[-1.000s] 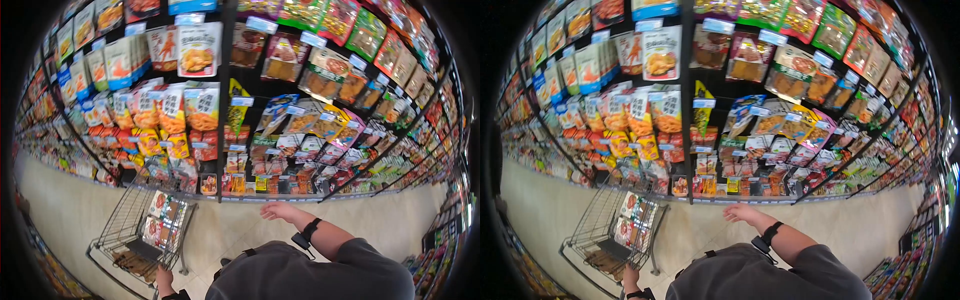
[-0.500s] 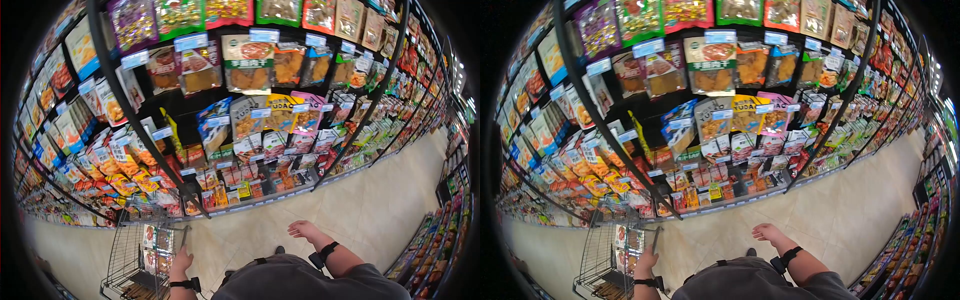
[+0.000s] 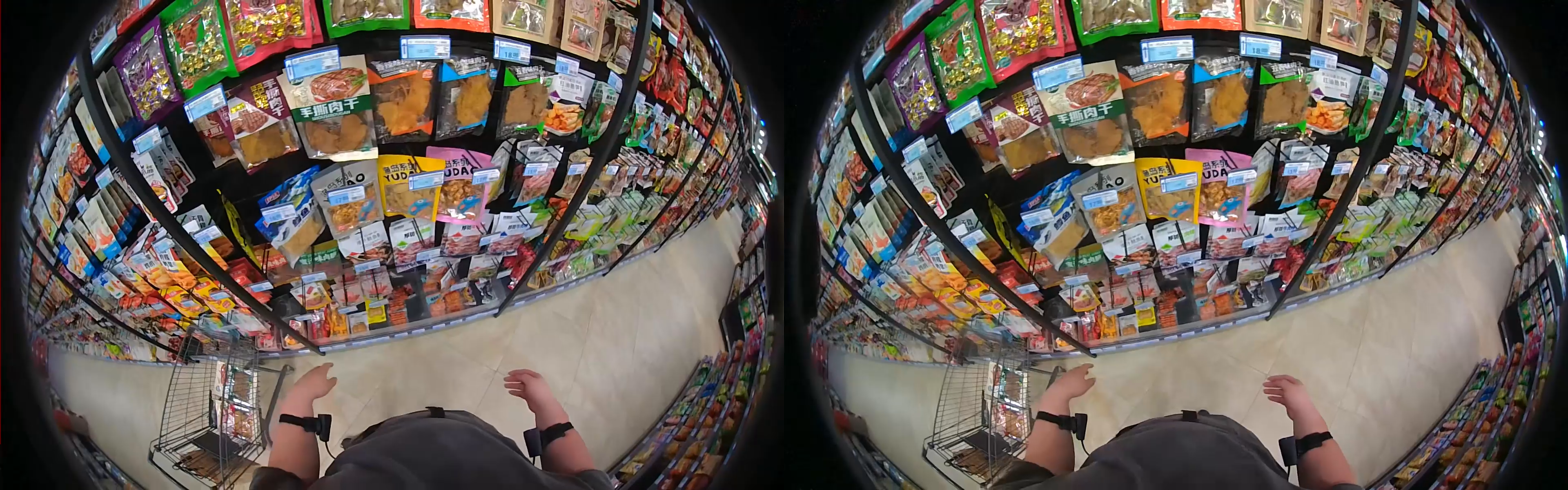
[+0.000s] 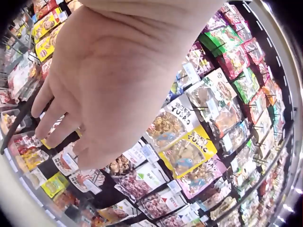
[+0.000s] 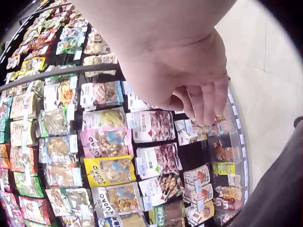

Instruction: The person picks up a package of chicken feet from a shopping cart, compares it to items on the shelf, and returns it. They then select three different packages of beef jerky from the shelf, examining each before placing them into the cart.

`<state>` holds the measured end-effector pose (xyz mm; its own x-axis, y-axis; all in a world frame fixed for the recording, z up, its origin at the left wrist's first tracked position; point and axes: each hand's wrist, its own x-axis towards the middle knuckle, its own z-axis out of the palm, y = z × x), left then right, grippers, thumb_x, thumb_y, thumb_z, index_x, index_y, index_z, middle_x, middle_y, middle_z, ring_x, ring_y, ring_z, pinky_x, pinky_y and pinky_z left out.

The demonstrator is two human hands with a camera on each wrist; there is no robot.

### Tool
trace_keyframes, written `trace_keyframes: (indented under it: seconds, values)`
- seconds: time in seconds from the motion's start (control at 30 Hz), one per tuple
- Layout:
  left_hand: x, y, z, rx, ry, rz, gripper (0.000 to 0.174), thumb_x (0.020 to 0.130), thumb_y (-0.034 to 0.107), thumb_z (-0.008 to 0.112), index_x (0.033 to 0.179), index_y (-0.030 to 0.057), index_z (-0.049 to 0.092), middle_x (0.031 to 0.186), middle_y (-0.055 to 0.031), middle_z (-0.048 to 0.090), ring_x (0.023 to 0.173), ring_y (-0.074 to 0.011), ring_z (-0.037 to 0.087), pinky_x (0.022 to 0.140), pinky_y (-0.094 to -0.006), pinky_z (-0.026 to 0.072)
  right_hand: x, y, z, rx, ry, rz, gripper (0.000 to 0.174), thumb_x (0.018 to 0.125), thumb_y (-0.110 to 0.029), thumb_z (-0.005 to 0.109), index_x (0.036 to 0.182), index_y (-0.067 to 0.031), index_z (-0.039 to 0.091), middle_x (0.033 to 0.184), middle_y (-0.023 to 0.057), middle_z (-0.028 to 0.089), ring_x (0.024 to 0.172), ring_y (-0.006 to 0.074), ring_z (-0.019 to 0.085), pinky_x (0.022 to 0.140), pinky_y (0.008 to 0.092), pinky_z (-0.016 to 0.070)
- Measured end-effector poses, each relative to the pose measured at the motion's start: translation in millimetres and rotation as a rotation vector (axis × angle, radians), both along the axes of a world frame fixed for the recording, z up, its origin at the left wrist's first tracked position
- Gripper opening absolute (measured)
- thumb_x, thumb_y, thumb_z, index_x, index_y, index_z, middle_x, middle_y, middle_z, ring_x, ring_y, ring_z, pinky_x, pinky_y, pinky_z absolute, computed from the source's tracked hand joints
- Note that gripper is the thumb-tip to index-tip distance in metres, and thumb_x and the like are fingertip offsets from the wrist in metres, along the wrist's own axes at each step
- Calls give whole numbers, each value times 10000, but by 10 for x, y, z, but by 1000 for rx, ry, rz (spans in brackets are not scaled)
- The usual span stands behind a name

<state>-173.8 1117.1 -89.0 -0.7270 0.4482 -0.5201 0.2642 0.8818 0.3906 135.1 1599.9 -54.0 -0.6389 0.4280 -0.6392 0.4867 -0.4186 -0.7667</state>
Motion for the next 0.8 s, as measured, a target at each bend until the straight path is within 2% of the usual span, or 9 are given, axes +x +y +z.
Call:
trace_keyframes:
  seconds: [0.23, 0.4, 0.43, 0.53, 0.57, 0.6, 0.67, 0.7, 0.8]
  values:
    - [-11, 640, 342, 114, 1, -51, 574, 920, 294, 602, 1426, 65, 459, 1345, -226, 570, 1235, -363, 555, 1036, -433, 447, -10, 464, -28, -60, 62, -44, 304, 932, -100, 463, 1175, 9, 610, 1102, 150, 688, 964, 246, 681, 825, 351, 551]
    - [-173, 662, 835, 393, 26, 19, 512, 925, 231, 618, 1383, 37, 496, 1300, -208, 606, 1179, -322, 602, 987, -411, 480, -475, 478, 30, -79, 141, 41, 308, 940, -89, 452, 1186, 10, 606, 1100, 152, 689, 970, 246, 682, 833, 350, 549]
    - [-248, 654, 963, 503, 73, -12, 445, 929, 158, 619, 1339, 13, 527, 1235, -183, 645, 1131, -288, 630, 958, -386, 495, -586, 471, 69, -87, 193, 74, 309, 943, -86, 450, 1192, 11, 605, 1101, 152, 689, 976, 246, 682, 837, 348, 548]
    - [-470, 650, 1246, 667, 113, 104, 379, 940, 91, 595, 1305, -2, 550, 1183, -153, 674, 1114, -248, 640, 936, -356, 503, -959, 393, 345, -57, 255, 180, 301, 957, -88, 465, 1207, 10, 601, 1125, 147, 687, 1003, 237, 677, 855, 343, 541]
    - [-437, 769, 1592, 666, 123, 193, 333, 961, 52, 555, 1290, -2, 561, 1152, -118, 684, 1098, -207, 642, 926, -326, 499, -1077, 359, 452, -55, 255, 181, 301, 957, -88, 465, 1207, 10, 601, 1125, 147, 687, 1003, 237, 677, 855, 343, 541]
    - [-488, 801, 1740, 671, 122, 194, 333, 961, 52, 555, 1290, -2, 561, 1152, -118, 684, 1098, -207, 642, 926, -326, 499, -1194, 324, 565, -59, 297, 225, 297, 966, -94, 478, 1217, 8, 599, 1138, 143, 686, 1013, 234, 675, 867, 341, 537]
    - [-646, 860, 1877, 830, 125, 291, 289, 983, 32, 525, 1268, -2, 553, 1166, -88, 658, 1108, -164, 601, 956, -307, 469, -1438, 277, 776, -54, 337, 272, 295, 974, -101, 490, 1226, 7, 597, 1152, 138, 685, 1023, 231, 673, 878, 340, 533]
    - [-748, 892, 1882, 918, 201, 266, 282, 990, 31, 520, 1268, 0, 554, 1165, -85, 658, 1090, -171, 606, 952, -309, 467, -1559, 255, 872, -60, 357, 310, 296, 979, -104, 496, 1236, 5, 595, 1163, 135, 682, 1034, 230, 670, 890, 342, 528]
    - [-1018, 1005, 2081, 1093, 179, 320, 270, 985, 22, 520, 1251, 0, 559, 1158, -83, 657, 1072, -166, 608, 948, -305, 465, -1936, 233, 1061, -62, 414, 380, 302, 986, -108, 504, 1254, 2, 588, 1184, 132, 675, 1056, 230, 662, 910, 348, 520]
